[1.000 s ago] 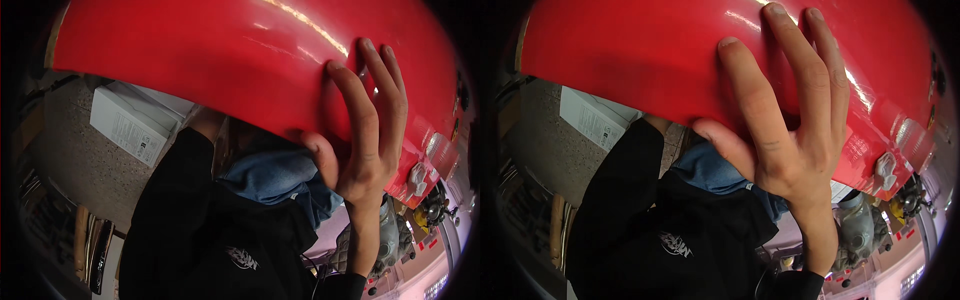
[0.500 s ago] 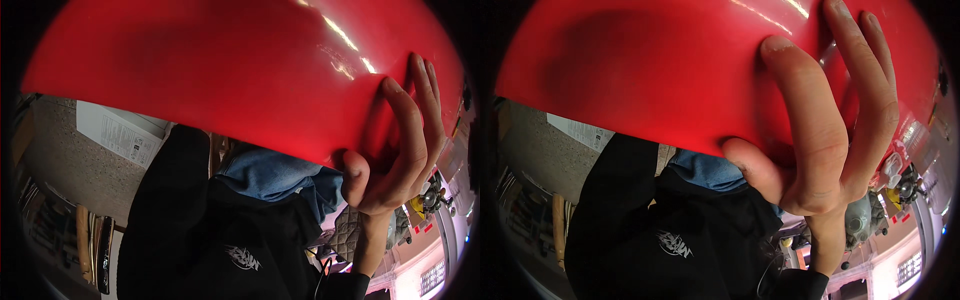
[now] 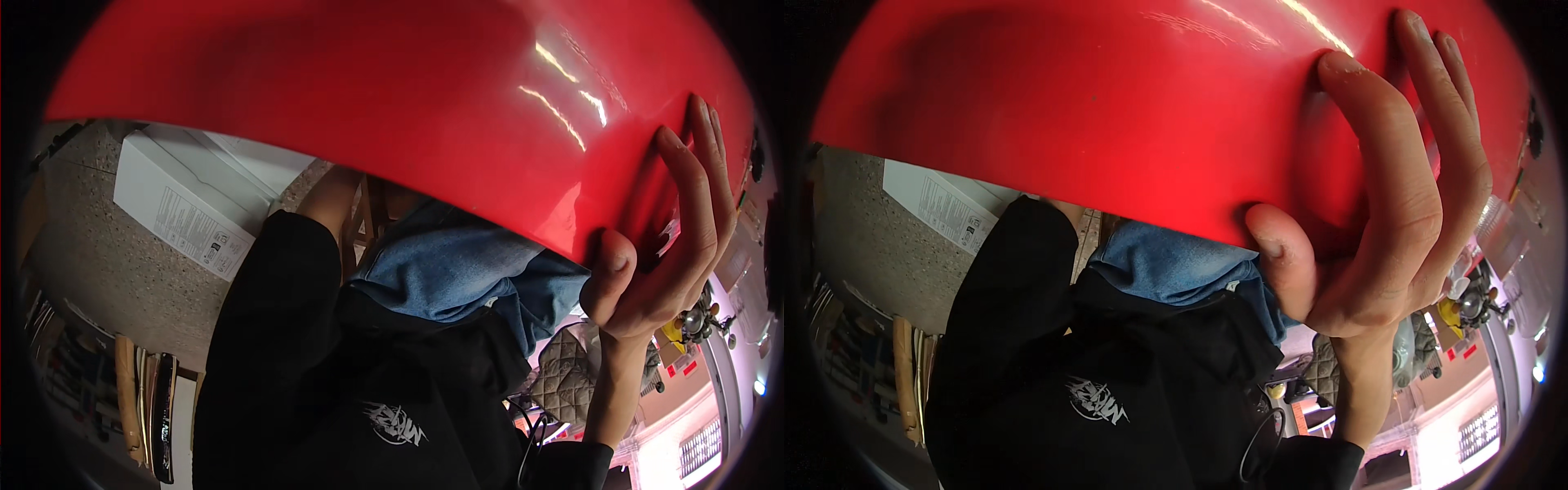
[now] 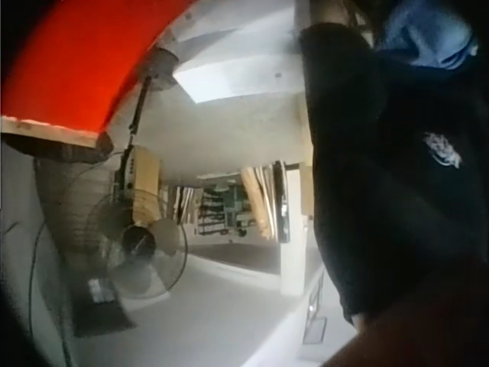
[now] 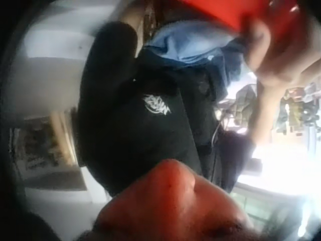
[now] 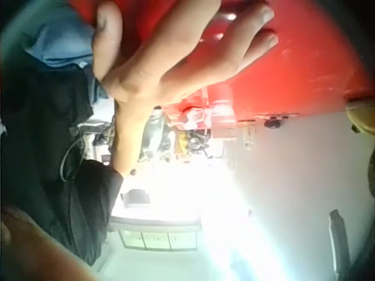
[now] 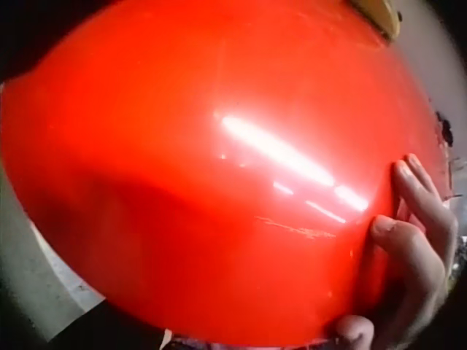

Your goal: Cleaning a pair of red shoes with a cloth and cleaning fluid before packaging them into a box.

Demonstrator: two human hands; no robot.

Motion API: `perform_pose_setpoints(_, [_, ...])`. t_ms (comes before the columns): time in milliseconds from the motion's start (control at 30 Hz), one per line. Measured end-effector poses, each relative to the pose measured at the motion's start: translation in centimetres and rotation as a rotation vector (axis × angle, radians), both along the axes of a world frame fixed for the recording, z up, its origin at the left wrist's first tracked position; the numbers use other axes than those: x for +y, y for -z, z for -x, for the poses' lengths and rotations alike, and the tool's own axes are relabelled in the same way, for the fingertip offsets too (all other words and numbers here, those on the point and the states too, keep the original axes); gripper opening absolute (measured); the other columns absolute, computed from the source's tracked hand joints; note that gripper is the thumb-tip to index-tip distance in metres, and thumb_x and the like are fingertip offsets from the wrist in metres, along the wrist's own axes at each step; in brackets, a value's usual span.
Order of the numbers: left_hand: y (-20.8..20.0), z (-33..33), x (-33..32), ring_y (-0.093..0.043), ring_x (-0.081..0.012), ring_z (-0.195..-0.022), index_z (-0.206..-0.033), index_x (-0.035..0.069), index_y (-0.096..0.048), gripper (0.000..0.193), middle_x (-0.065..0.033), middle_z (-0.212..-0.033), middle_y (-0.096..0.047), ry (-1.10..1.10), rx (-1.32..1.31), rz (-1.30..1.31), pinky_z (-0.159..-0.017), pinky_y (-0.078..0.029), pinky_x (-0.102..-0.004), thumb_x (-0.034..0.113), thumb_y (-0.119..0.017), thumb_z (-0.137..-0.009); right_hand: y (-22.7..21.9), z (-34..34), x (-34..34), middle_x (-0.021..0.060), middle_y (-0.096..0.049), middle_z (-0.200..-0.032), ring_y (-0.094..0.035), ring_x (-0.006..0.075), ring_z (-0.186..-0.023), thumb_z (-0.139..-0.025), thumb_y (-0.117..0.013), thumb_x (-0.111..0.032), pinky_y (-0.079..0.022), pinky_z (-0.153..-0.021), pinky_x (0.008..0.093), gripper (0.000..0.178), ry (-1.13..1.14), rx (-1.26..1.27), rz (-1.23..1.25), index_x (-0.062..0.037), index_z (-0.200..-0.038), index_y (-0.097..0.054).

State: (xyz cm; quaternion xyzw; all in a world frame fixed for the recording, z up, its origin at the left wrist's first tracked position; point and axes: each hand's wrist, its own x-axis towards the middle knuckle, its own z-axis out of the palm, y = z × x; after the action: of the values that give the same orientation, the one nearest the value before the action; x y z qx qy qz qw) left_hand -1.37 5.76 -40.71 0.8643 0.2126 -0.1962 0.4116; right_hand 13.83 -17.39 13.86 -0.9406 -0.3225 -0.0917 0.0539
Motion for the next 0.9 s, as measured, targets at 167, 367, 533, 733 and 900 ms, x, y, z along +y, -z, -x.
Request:
perform_pose_setpoints(167, [1.1, 0.4, -1.2, -0.048, -0.0380, -0.136, -0.151, -0.004, -0.027, 0.082, -0.0255, -0.150, -0.042, -0.069, -0.006, -0.001, -0.112, -0.041, -0.0436, 0.006, -0.071, -0.082, 1.2, -0.1, 0.1, 0.0322, -0.055, -0.139, -0.056, 0.0459, -0.130, -0.107, -0.047, -0.046, -0.046, -0.108, 0.0534, 0.062, -0.005, -0.016, 0.001, 0.0076, -0.137, -0.051])
perform_pose_setpoints(367, [1.9, 2.7, 1.6, -0.040, -0.0369, -0.145, -0.158, -0.005, -0.011, 0.102, -0.0280, -0.160, -0.031, -0.127, 0.090, 0.115, -0.117, -0.037, -0.0418, 0.004, -0.074, -0.078, 1.6, -0.1, 0.8, 0.0292, -0.057, -0.140, -0.056, 0.0442, -0.131, -0.107, -0.048, -0.046, -0.045, -0.110, 0.0516, 0.061, 0.027, -0.006, -0.039, 0.0076, -0.136, -0.053])
perform_pose_setpoints(533, [-1.3, 1.5, -1.8, -0.036, -0.0351, -0.148, -0.159, -0.005, -0.012, 0.102, -0.0286, -0.160, -0.031, -0.064, 0.192, -0.040, -0.119, -0.033, -0.0417, 0.019, -0.073, -0.082, 1.4, 0.3, -0.1, 0.0286, -0.058, -0.140, -0.056, 0.0435, -0.132, -0.107, -0.049, -0.042, -0.045, -0.110, 0.0507, 0.057, 0.052, -0.022, 0.024, 0.0071, -0.136, -0.053])
perform_pose_setpoints(733, [4.0, 5.9, 4.0, -0.023, -0.0267, -0.155, -0.163, 0.002, -0.017, 0.092, -0.0163, -0.169, -0.022, -0.991, 0.084, 0.582, -0.125, -0.019, -0.0389, 0.052, -0.056, -0.096, 1.6, 0.3, 1.1, 0.0280, -0.057, -0.141, -0.056, 0.0420, -0.132, -0.107, -0.050, -0.038, -0.045, -0.111, 0.0498, 0.054, 0.063, -0.007, -0.059, 0.0067, -0.137, -0.053])
perform_pose_setpoints(900, [2.6, 8.0, 2.1, -0.026, -0.0267, -0.154, -0.159, 0.003, -0.027, 0.081, -0.0150, -0.167, -0.027, -1.217, 0.062, 0.716, -0.126, -0.018, -0.0391, 0.052, -0.052, -0.099, 1.1, 0.6, 0.4, 0.0271, -0.058, -0.142, -0.056, 0.0409, -0.132, -0.107, -0.049, -0.037, -0.044, -0.111, 0.0488, 0.053, 0.062, -0.022, -0.013, 0.0063, -0.137, -0.054])
